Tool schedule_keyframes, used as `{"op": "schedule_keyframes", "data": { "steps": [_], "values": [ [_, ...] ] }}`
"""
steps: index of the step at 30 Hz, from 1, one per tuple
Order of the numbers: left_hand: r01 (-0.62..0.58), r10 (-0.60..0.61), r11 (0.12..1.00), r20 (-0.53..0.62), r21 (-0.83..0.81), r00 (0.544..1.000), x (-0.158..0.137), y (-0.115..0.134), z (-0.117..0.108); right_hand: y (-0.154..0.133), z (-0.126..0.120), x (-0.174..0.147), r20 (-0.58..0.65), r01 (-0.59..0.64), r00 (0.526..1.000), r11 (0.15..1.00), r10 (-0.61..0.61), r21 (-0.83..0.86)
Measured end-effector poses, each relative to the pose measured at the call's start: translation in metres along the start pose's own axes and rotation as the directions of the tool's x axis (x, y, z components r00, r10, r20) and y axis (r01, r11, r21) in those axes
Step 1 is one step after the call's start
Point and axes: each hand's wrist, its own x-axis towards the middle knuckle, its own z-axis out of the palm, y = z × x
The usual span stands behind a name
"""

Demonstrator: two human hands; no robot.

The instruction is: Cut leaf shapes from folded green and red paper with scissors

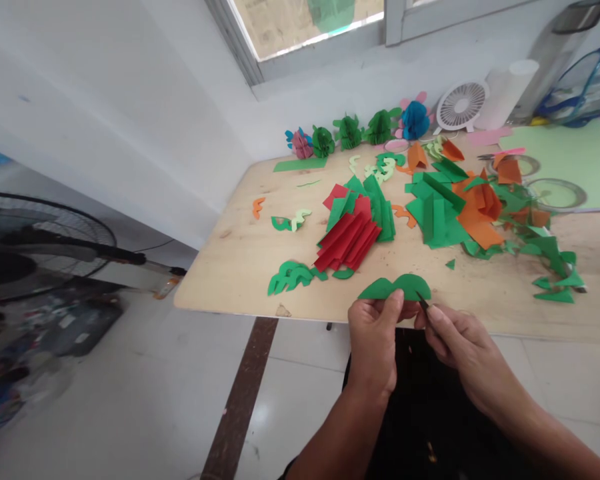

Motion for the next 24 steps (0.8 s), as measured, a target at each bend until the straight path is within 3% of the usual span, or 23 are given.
{"op": "schedule_keyframes", "data": {
  "steps": [14, 24],
  "values": [
    [-0.027, 0.013, 0.991, 0.106, 0.129, 0.994, 0.0050, 0.0103, -0.0060, -0.0063, 0.0016, 0.0022, -0.020, 0.003, 1.000, 1.000, -0.004, -0.028],
    [-0.013, 0.001, 0.993, 0.102, 0.118, 0.995, 0.0076, 0.0106, -0.0061, -0.0052, 0.0010, 0.0046, -0.039, -0.001, 0.999, 0.997, -0.002, -0.079]
  ]
}}
